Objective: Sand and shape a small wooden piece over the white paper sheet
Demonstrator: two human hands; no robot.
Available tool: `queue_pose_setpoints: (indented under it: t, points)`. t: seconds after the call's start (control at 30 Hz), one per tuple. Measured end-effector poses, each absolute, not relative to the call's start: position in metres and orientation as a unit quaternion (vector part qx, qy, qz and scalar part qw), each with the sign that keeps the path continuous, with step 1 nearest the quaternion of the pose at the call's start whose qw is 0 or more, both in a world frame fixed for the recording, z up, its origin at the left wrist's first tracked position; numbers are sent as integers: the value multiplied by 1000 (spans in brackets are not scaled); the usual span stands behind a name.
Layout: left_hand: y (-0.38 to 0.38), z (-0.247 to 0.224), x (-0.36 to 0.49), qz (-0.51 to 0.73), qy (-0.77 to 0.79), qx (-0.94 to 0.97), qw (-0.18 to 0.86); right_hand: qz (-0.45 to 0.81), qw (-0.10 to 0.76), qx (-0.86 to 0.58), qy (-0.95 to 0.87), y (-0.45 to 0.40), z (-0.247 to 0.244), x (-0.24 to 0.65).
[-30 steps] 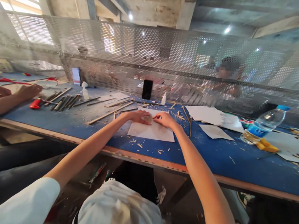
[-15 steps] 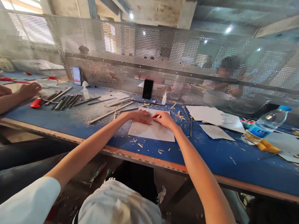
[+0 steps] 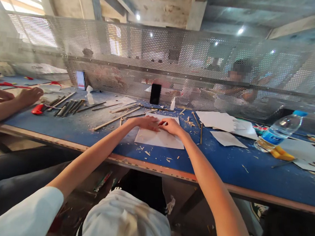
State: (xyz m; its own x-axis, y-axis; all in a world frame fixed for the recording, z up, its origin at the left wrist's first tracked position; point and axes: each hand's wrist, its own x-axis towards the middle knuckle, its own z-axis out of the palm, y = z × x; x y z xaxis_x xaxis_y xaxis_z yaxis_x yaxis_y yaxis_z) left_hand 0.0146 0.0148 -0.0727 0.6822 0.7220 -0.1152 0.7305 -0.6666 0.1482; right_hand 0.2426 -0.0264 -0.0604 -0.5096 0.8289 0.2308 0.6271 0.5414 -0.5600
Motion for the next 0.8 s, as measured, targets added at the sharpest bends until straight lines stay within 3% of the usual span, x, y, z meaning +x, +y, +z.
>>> queue_pose_setpoints:
  t: [0.8]
  points:
    - [-2,-58,15,-25,417,903,95,209,273,-460,-818,-20,-66,253]
